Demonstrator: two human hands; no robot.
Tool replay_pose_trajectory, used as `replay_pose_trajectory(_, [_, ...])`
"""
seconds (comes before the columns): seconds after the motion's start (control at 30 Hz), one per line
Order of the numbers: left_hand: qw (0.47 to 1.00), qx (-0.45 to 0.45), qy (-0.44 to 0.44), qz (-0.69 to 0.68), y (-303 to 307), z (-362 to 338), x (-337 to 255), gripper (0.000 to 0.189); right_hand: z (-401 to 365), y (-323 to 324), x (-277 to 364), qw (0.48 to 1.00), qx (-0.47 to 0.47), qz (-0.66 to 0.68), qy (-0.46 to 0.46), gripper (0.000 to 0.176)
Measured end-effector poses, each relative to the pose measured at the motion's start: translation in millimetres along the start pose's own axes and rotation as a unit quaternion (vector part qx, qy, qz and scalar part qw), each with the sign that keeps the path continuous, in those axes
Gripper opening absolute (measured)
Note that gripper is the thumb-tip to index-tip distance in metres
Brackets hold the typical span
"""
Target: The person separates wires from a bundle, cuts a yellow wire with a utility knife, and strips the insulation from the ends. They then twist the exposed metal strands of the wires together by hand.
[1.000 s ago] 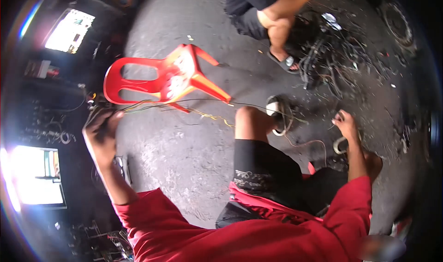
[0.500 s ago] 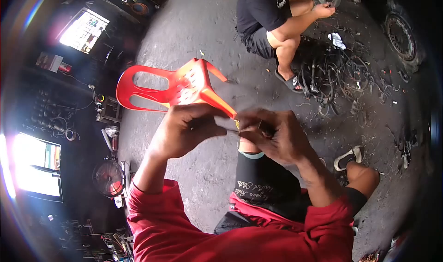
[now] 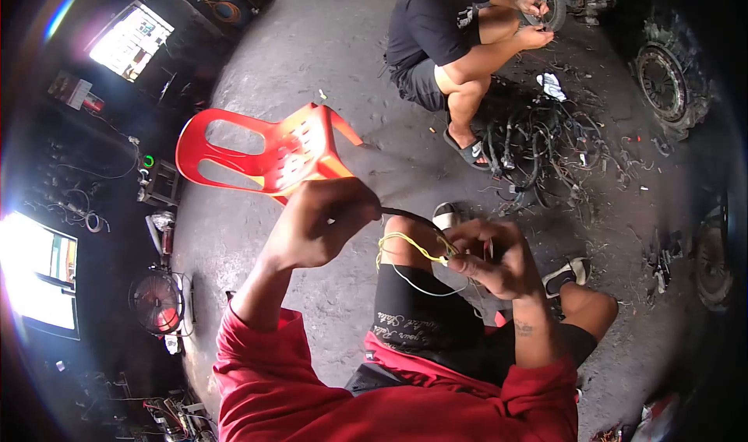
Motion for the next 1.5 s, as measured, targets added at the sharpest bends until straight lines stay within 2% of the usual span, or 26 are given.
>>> replay_pose_trajectory(0.03, [0.998,0.016,0.04,-0.049,-7,5,4,0.011,-6,3,-3,0.999,-0.003,-0.026,-0.024,0.016])
replay_pose_trajectory(0.07, [0.998,0.013,0.036,-0.056,-7,12,5,0.011,-11,5,-4,0.999,-0.005,-0.034,-0.027,0.016])
replay_pose_trajectory(0.13, [0.969,0.096,0.127,-0.189,-23,21,13,0.014,-23,14,-9,0.997,-0.053,-0.05,-0.036,0.013])
replay_pose_trajectory(0.17, [0.946,0.084,0.15,-0.275,-35,23,20,0.012,-29,14,-8,0.996,-0.068,-0.057,-0.009,0.011])
replay_pose_trajectory(0.2, [0.945,0.086,0.144,-0.282,-45,27,23,0.012,-34,16,-5,0.985,-0.093,-0.137,0.055,0.01])
replay_pose_trajectory(0.27, [0.911,0.04,0.195,-0.36,-65,32,30,0.026,-50,19,-3,0.953,-0.169,-0.242,0.065,0.01])
replay_pose_trajectory(0.3, [0.909,0.042,0.194,-0.367,-79,34,37,0.026,-54,20,-4,0.952,-0.17,-0.248,0.059,0.01])
replay_pose_trajectory(0.37, [0.963,-0.016,0.005,-0.269,-93,48,42,0.025,-65,25,1,0.915,-0.24,-0.307,0.102,0.011])
replay_pose_trajectory(0.4, [0.972,-0.046,-0.092,-0.213,-95,53,39,0.025,-68,26,0,0.913,-0.242,-0.312,0.1,0.011])
replay_pose_trajectory(0.43, [0.838,-0.012,0.25,-0.484,-102,53,21,0.025,-71,28,-4,0.928,-0.243,-0.272,0.072,0.011])
replay_pose_trajectory(0.5, [0.823,-0.031,0.242,-0.514,-113,58,20,0.027,-75,29,-17,0.956,-0.25,-0.152,0.032,0.011])
replay_pose_trajectory(0.6, [0.808,-0.06,0.223,-0.543,-136,62,30,0.031,-79,24,-24,0.957,-0.236,-0.17,-0.016,0.012])
replay_pose_trajectory(0.67, [0.742,-0.084,0.205,-0.633,-152,62,33,0.033,-82,18,-33,0.947,-0.263,-0.183,-0.016,0.013])
replay_pose_trajectory(0.7, [0.769,-0.071,0.189,-0.606,-154,59,33,0.034,-85,20,-39,0.94,-0.303,-0.154,-0.019,0.012])
replay_pose_trajectory(0.73, [0.86,-0.064,0.149,-0.485,-161,56,41,0.029,-88,22,-42,0.93,-0.345,-0.125,-0.02,0.012])
replay_pose_trajectory(0.8, [0.883,-0.095,-0.01,-0.46,-175,56,28,0.025,-91,25,-38,0.919,-0.38,-0.104,-0.022,0.011])
replay_pose_trajectory(0.87, [0.896,-0.033,0.009,-0.442,-191,46,23,0.026,-94,27,-37,0.915,-0.391,-0.079,-0.057,0.01])
replay_pose_trajectory(0.9, [0.884,-0.036,0.024,-0.466,-197,45,21,0.019,-97,28,-38,0.912,-0.391,-0.102,-0.075,0.009])
replay_pose_trajectory(1.0, [0.867,-0.039,0.049,-0.495,-200,46,22,0.016,-98,30,-30,0.923,-0.363,-0.12,-0.049,0.009])
replay_pose_trajectory(1.03, [0.876,-0.048,0.059,-0.477,-200,45,19,0.015,-100,36,-32,0.922,-0.36,-0.125,-0.063,0.007])
replay_pose_trajectory(1.07, [0.875,-0.044,0.058,-0.479,-198,46,16,0.015,-104,47,-29,0.93,-0.356,-0.081,-0.042,0.008])
replay_pose_trajectory(1.13, [0.853,-0.019,0.07,-0.516,-197,46,4,0.017,-111,63,-22,0.901,-0.43,0.037,-0.038,0.008])
replay_pose_trajectory(1.2, [0.863,-0.021,0.054,-0.502,-197,45,-3,0.018,-109,77,-8,0.908,-0.418,-0.035,-0.014,0.015])
replay_pose_trajectory(1.3, [0.853,0.027,0.076,-0.516,-203,43,-12,0.024,-99,80,12,0.907,-0.419,-0.023,-0.014,0.018])
replay_pose_trajectory(1.37, [0.852,0.032,0.078,-0.516,-206,42,-12,0.024,-94,81,21,0.91,-0.393,-0.128,0.041,0.017])
replay_pose_trajectory(1.5, [0.841,0.04,0.084,-0.534,-206,37,-15,0.022,-94,80,20,0.922,-0.379,-0.076,0.031,0.016])
Point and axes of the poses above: each hand's wrist, its own z-axis towards the middle knuckle, its own y-axis out of the back of the hand, x = y × z, the point moved 5 cm from there along z, towards the middle knuckle, and after that the axes turned 14 degrees about -y, right-handed, at the moved point
